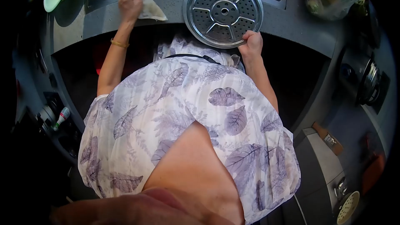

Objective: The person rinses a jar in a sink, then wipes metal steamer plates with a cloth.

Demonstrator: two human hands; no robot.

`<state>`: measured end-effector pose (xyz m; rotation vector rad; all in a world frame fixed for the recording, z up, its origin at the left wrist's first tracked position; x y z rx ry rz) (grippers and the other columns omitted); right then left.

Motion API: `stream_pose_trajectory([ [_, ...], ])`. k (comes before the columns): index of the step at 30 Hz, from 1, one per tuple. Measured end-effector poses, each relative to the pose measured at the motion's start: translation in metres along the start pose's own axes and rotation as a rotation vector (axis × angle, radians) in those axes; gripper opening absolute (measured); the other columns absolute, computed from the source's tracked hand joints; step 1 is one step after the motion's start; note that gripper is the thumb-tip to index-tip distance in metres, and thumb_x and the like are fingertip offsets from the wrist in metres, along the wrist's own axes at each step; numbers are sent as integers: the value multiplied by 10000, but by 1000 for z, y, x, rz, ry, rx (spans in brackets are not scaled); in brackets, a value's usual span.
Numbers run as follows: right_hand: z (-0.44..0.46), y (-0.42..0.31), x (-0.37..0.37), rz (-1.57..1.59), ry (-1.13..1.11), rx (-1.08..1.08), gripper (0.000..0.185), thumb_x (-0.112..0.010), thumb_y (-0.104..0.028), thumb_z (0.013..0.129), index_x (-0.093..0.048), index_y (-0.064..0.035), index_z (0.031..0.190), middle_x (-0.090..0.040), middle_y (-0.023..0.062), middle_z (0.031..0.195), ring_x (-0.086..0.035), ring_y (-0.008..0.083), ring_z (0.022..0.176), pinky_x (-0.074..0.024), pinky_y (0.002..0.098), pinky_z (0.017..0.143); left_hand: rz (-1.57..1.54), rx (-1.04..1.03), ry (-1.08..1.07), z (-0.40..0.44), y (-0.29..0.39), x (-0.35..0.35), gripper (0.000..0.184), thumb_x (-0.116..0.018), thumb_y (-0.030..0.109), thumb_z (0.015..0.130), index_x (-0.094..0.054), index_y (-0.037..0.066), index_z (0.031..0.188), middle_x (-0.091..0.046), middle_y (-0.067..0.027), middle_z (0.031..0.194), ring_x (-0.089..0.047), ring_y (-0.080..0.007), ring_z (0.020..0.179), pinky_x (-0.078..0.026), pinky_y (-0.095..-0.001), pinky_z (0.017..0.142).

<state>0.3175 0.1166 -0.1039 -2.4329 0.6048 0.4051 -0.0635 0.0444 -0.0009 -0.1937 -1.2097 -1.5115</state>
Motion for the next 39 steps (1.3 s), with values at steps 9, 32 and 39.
stream_pose_trajectory([
  [9,18,-12,23,-135,-69,49,616,-339,159,521,-484,-1,1099,-546,133,1013,-553,314,973,-472,466,872,101,-16,6,-55,41,0,356,-650,31,697,-598,16,1049,-615,-155,1032,-574,-311,970,-447,-366,865],
  [32,28,-5,42,110,166,-38,304,-387,160,527,-483,34,786,-521,134,841,-571,299,777,-502,403,711,155,-417,-495,-56,130,-98,357,-647,214,719,-604,53,1035,-591,-79,1045,-571,-241,900,-398,-366,807],
  [39,27,-22,35,-28,153,112,368,-398,149,539,-519,23,863,-517,82,806,-533,225,702,-480,324,655,-79,-428,-660,-74,134,-70,232,-613,190,727,-643,10,872,-594,-104,984,-582,-252,859,-440,-369,744],
])
Point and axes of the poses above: each hand's wrist, its own z-axis towards the middle knuckle, its own x-axis out of the back of the hand, y = z × x, the point moved 6 cm from there along z, towards the middle knuckle
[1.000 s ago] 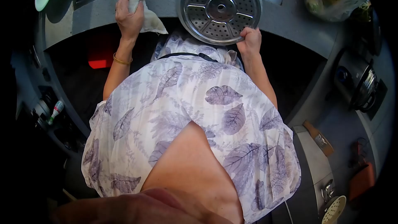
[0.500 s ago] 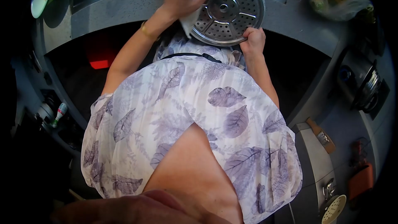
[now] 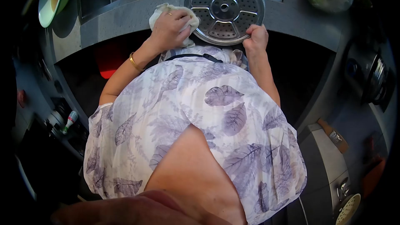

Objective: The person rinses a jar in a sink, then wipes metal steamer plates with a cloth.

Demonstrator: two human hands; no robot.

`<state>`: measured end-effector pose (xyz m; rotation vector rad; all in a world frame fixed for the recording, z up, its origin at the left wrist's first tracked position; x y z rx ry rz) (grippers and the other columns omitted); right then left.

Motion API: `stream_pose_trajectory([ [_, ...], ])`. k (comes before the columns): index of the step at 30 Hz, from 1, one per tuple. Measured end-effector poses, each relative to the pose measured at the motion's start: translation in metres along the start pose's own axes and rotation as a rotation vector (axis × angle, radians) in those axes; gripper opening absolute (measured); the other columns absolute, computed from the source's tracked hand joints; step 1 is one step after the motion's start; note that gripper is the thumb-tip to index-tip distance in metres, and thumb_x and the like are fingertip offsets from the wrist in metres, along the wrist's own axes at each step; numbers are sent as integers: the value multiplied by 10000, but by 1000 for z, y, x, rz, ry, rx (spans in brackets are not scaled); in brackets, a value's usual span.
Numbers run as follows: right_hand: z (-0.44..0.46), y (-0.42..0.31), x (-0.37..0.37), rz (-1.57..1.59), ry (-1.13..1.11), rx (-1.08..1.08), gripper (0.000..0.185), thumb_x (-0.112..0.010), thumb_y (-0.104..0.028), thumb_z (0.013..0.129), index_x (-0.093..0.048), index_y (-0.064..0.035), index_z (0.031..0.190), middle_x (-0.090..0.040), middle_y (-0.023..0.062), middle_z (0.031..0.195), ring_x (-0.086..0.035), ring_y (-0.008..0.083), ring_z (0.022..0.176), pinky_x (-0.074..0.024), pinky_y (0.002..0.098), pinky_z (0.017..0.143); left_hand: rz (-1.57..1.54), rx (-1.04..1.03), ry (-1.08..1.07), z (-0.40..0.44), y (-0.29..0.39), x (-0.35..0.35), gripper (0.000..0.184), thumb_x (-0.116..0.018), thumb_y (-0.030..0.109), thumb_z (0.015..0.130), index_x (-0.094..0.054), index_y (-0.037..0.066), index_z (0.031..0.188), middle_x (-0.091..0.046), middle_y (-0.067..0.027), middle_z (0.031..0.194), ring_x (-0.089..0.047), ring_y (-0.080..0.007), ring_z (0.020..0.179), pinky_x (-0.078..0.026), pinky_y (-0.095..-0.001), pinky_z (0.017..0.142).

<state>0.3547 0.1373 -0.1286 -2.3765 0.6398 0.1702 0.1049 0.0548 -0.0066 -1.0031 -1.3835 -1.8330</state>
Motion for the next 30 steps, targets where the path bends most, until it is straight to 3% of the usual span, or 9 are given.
stream_pose_trajectory([
  [3,-5,-8,4,-211,-93,52,346,-409,134,557,-526,15,860,-509,60,752,-493,174,655,-433,278,583,-170,128,-48,1,-22,-10,228,-614,241,718,-641,27,793,-595,-78,965,-592,-263,798,-457,-367,696],
  [5,-21,-21,3,-544,-81,103,255,-513,38,637,-540,6,889,-510,43,706,-496,143,621,-404,253,550,-108,173,-5,9,-20,-11,258,-608,256,714,-633,6,769,-589,-98,1012,-599,-290,806,-476,-378,674],
  [7,-45,-36,-8,-714,81,302,290,-586,-75,699,-539,24,968,-520,57,684,-531,149,642,-439,265,600,-78,236,21,14,-21,-10,275,-602,262,718,-628,1,799,-578,-111,1042,-600,-291,824,-479,-379,701],
  [9,-38,-38,-1,-1308,107,705,431,-613,-206,750,-498,-22,1122,-535,138,931,-567,273,863,-459,376,776,-136,364,28,18,-31,-12,398,-590,286,716,-596,-10,983,-544,-151,1102,-589,-322,884,-471,-382,787],
  [12,-50,-43,-2,-1306,180,774,431,-619,-247,741,-511,-43,1105,-510,152,1037,-544,311,952,-446,399,808,-199,466,-18,24,-42,-15,566,-577,322,709,-529,-19,1158,-534,-183,1120,-565,-354,981,-448,-389,850],
  [17,-38,-43,-2,-1270,130,767,425,-633,-279,713,-533,-36,1047,-534,150,1043,-550,308,971,-450,396,816,-203,563,-181,38,-41,-15,573,-567,313,702,-545,-46,1148,-567,-225,1097,-570,-347,993,-442,-376,855],
  [20,-40,-42,-7,-1292,203,633,378,-629,-234,695,-555,-20,998,-548,144,1035,-556,312,974,-450,392,823,-261,611,-207,36,-43,-20,568,-565,297,694,-555,-63,1135,-592,-239,1058,-585,-340,970,-444,-369,856],
  [26,-24,-46,4,-1080,229,635,285,-586,-148,666,-552,11,900,-575,119,829,-577,257,809,-457,346,767,-435,655,-148,29,-60,-35,558,-573,279,692,-558,-55,1139,-616,-230,1019,-603,-323,945,-452,-348,855],
  [30,-37,-49,-10,-657,-82,424,228,-546,-58,662,-528,35,870,-547,86,765,-558,199,705,-465,317,656,-464,643,-130,28,-61,-34,549,-582,260,692,-557,-43,1150,-619,-224,1014,-606,-313,932,-454,-340,856],
])
Point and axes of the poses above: each hand's wrist, its own z-axis towards the middle knuckle, its own x-axis out of the back of the hand, y = z × x, the point moved 6 cm from there along z, towards the middle knuckle
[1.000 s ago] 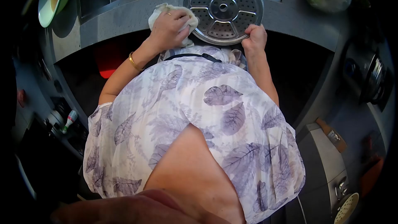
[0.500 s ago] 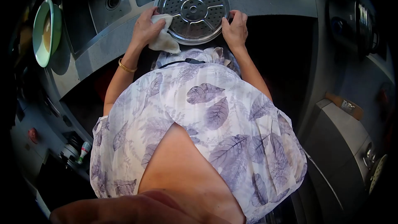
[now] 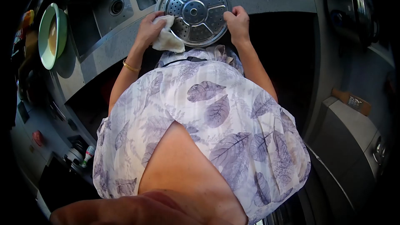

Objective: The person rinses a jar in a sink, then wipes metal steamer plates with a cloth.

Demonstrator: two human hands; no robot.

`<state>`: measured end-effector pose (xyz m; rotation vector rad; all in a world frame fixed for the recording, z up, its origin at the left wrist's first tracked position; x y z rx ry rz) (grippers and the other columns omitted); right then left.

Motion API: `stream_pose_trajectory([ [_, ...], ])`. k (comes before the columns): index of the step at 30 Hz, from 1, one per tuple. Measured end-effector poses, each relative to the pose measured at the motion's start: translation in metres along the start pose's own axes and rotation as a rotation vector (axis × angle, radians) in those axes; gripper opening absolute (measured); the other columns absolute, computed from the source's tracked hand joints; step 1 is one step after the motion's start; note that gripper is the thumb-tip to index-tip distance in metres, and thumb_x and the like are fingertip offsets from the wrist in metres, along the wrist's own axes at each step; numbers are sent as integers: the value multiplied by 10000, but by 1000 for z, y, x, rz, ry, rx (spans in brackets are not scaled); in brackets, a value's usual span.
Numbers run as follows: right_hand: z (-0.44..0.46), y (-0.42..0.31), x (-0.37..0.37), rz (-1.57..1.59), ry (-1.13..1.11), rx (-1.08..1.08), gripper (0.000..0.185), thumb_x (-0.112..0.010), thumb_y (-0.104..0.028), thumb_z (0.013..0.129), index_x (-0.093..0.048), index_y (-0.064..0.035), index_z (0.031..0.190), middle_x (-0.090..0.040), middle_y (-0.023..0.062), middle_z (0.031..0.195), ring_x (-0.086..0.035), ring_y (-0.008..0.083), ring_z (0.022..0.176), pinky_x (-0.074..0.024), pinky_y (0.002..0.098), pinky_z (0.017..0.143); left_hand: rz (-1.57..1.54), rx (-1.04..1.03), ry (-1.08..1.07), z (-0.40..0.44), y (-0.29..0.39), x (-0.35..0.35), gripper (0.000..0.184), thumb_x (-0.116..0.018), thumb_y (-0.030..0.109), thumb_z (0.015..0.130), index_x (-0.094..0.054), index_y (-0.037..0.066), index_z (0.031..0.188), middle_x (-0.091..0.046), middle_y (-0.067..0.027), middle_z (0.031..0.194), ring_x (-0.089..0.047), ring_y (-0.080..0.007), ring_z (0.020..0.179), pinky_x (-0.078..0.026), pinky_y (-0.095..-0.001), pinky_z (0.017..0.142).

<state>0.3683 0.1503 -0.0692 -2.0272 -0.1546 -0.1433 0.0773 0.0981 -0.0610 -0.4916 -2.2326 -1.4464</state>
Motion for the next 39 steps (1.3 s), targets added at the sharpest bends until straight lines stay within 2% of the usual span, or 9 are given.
stream_pose_trajectory([
  [2,2,0,-15,407,-73,-51,205,-509,5,651,-518,44,852,-538,78,772,-548,180,659,-465,307,597,-102,-5,14,0,-7,-1,509,-589,248,725,-563,-36,1146,-626,-207,1006,-611,-283,914,-465,-331,831],
  [9,-2,-3,-30,658,-323,-243,306,-412,108,604,-533,51,879,-567,96,832,-562,189,743,-476,294,682,-520,118,291,-19,28,70,385,-657,267,805,-607,11,1088,-619,-155,1015,-629,-193,830,-534,-285,675],
  [13,-17,-36,-45,722,-354,-226,345,-396,123,564,-550,54,866,-588,112,854,-580,206,777,-483,307,707,-194,-701,430,-32,130,75,343,-670,253,778,-635,60,1060,-621,-123,1014,-625,-216,858,-539,-322,706],
  [16,-28,-55,-61,701,-408,-126,370,-465,-96,837,-422,-16,1196,-513,128,1135,-541,234,1041,-483,366,865,386,-934,499,-46,187,8,305,-612,242,782,-642,159,1074,-534,-65,1243,-401,-297,1230,-237,-484,1019],
  [18,-48,-82,-69,519,-451,48,469,-438,-343,938,-295,-117,1322,-434,99,1260,-493,221,1127,-466,359,914,446,-970,414,-37,188,-34,286,-536,347,813,-653,249,1055,-528,-30,1256,-283,-269,1315,-56,-547,1041],
  [24,-29,-81,-64,457,-626,184,407,-445,109,659,-556,42,1045,-611,106,1000,-608,193,881,-499,295,760,686,-1024,648,-19,195,18,277,-566,415,794,-654,160,736,-607,-9,701,-596,-160,740,-299,-426,936],
  [25,-29,-84,-63,473,-591,170,427,-416,120,607,-574,54,997,-623,107,956,-614,196,847,-496,286,750,641,-1100,733,-16,194,33,362,-571,455,791,-601,133,628,-595,-31,569,-607,-192,536,-469,-393,657],
  [30,-24,-98,-46,556,-479,186,492,-363,137,515,-616,73,932,-639,93,841,-599,152,717,-469,219,651,414,-510,535,24,117,82,476,-526,535,827,-591,81,700,-613,-112,589,-644,-266,584,-489,-379,501],
  [39,-14,-114,-47,575,-509,186,512,-368,153,502,-610,88,948,-640,106,840,-597,140,681,-470,200,626,-415,-182,605,-24,58,67,304,-613,298,830,-591,-5,837,-618,-97,712,-600,-148,684,-473,-278,612],
])
Point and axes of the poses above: each hand's wrist, its own z-axis towards the middle knuckle, its own x-axis out of the back of the hand, y = z × x, the point moved 6 cm from there along z, towards the middle knuckle
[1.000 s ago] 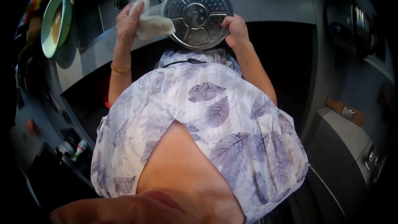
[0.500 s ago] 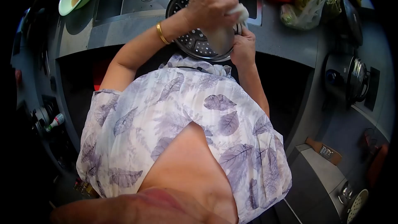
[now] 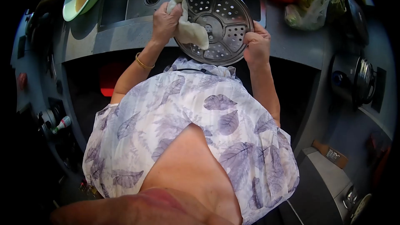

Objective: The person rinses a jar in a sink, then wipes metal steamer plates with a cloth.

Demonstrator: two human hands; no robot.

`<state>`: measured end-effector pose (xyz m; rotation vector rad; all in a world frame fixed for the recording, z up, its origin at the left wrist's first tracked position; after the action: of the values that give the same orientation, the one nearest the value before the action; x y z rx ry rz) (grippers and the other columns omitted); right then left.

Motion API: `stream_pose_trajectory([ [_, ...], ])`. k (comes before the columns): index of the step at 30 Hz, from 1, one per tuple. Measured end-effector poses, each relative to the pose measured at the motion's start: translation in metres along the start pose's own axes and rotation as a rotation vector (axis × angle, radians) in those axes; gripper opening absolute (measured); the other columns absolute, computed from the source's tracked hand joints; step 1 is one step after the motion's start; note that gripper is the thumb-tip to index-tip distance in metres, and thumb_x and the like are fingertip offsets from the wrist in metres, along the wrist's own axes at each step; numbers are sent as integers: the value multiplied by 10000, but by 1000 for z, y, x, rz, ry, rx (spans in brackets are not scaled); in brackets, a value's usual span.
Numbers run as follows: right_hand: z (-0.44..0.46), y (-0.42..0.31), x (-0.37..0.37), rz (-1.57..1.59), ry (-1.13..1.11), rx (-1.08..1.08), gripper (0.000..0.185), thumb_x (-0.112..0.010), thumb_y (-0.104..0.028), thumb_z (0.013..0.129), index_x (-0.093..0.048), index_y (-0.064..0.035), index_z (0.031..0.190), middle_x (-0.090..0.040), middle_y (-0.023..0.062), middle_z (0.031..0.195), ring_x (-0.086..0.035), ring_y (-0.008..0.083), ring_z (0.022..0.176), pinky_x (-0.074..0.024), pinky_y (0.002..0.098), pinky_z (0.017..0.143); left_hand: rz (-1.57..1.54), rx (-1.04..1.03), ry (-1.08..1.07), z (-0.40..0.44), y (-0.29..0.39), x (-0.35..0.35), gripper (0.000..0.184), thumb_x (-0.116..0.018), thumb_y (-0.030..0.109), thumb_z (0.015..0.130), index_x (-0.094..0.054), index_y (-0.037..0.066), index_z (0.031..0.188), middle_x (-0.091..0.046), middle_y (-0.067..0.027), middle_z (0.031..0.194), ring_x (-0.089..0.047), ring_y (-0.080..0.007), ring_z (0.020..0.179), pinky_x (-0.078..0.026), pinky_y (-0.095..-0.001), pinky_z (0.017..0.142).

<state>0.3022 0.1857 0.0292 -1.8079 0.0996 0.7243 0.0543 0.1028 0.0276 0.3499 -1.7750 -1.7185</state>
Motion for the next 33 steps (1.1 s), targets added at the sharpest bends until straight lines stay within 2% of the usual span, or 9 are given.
stream_pose_trajectory([
  [4,1,-4,-4,-69,-40,-78,503,-358,159,512,-612,90,941,-650,135,865,-624,167,702,-491,217,636,-2,-32,-80,-2,0,9,262,-614,258,826,-596,2,883,-617,-73,711,-603,-130,670,-487,-282,597],
  [7,5,-13,-12,-239,-57,-94,460,-355,153,544,-634,78,902,-657,103,814,-621,148,665,-485,211,622,388,-471,-189,19,47,12,246,-635,244,812,-605,35,938,-641,-62,720,-630,-160,621,-509,-293,551],
  [9,2,-18,-39,-399,-212,-89,398,-375,141,575,-636,56,863,-640,63,785,-567,104,614,-434,192,553,248,-714,-398,25,87,-5,250,-674,232,781,-626,56,952,-656,-73,748,-645,-149,661,-529,-267,583],
  [12,2,-8,-60,-652,-356,-53,192,-443,59,634,-604,20,732,-539,-30,661,-445,49,546,-323,207,473,571,-838,-749,1,127,-51,286,-696,264,714,-624,61,902,-647,-123,759,-645,-275,686,-516,-331,601],
  [14,3,-13,-71,-762,-374,94,133,-461,7,671,-594,11,671,-500,-45,598,-415,51,513,-305,230,455,600,-972,-784,-13,137,-64,268,-680,257,688,-589,42,820,-630,-144,718,-630,-317,698,-498,-384,634],
  [18,10,5,-47,-653,-457,-42,262,-397,47,592,-607,32,747,-536,-30,664,-482,72,584,-365,226,505,716,-807,-832,-11,127,-48,308,-702,306,663,-563,66,794,-616,-165,693,-614,-351,707,-475,-427,615],
  [23,9,22,-22,-386,-402,-206,369,-371,78,526,-625,63,793,-616,37,714,-523,88,575,-387,189,522,471,-608,-604,-7,86,-9,268,-688,241,655,-545,23,713,-600,-160,654,-603,-350,630,-454,-390,539],
  [30,20,49,23,-189,-305,-266,434,-356,104,489,-608,67,841,-629,69,736,-538,117,567,-377,194,503,56,20,-221,-42,-16,19,215,-623,204,706,-588,2,770,-599,-97,676,-565,-138,637,-463,-304,594],
  [33,20,52,36,-181,-255,-259,437,-366,99,496,-597,65,866,-626,66,773,-544,123,615,-387,207,534,-19,11,-84,-63,-31,14,175,-574,172,762,-575,5,815,-543,-57,692,-487,-99,659,-443,-284,599],
])
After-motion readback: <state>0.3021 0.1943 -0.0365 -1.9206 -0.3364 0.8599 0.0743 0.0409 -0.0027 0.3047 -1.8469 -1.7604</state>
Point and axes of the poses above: each hand's wrist, its own z-axis towards the middle knuckle, its own x-axis out of the back of the hand, y = z × x, the point moved 6 cm from there along z, towards the middle knuckle
